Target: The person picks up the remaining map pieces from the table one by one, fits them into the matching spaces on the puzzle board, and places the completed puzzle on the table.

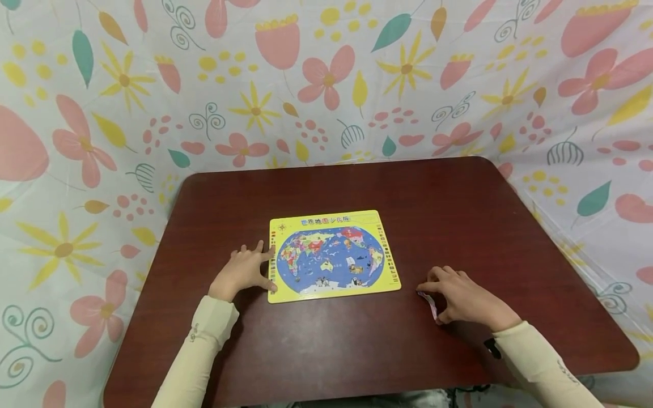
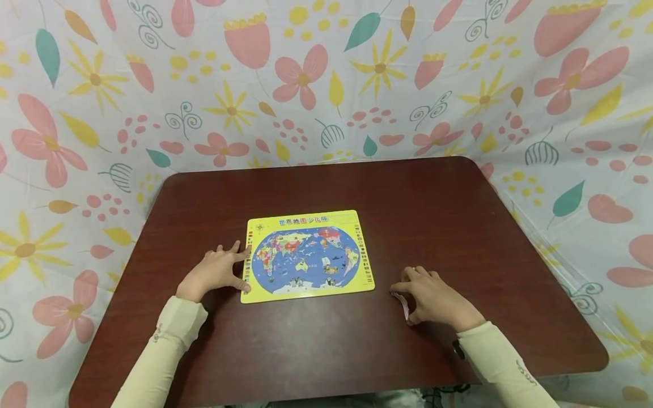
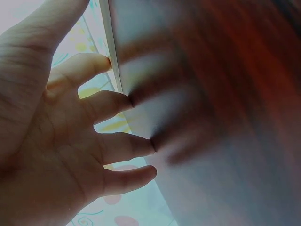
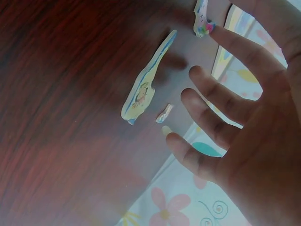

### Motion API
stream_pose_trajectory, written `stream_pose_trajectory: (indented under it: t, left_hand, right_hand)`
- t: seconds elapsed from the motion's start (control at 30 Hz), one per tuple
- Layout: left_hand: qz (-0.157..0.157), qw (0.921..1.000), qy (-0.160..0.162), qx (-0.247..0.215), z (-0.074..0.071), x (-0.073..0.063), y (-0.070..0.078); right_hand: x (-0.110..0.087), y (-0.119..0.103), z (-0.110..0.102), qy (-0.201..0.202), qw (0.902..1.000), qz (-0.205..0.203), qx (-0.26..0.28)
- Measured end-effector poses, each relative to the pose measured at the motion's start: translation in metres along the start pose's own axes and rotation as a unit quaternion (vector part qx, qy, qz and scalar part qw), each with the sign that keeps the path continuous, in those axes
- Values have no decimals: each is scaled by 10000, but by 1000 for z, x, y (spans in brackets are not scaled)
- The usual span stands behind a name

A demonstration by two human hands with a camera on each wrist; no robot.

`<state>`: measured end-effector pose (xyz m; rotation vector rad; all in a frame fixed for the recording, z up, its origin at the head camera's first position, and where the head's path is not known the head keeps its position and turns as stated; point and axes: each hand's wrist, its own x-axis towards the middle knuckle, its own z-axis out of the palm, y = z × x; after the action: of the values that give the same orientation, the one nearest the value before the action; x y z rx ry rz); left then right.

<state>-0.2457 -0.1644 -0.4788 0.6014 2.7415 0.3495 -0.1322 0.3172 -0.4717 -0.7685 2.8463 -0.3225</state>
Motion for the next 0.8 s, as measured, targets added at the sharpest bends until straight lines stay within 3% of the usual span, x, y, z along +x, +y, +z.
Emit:
stream_pose_trajectory:
  t: [0.23, 0.5, 0.8]
  left_hand:
    - [-49, 10000, 10, -60, 1, 0, -2]
    - [-93, 9999, 7, -65, 5, 0, -2]
    - [-43, 9999, 91, -69, 4, 1, -2]
  right_hand:
    - [3, 3, 5, 163, 9999, -18, -20]
    - [14, 4, 13, 657, 9975, -96, -258]
    - [56, -6, -3, 1090, 9927, -60, -510]
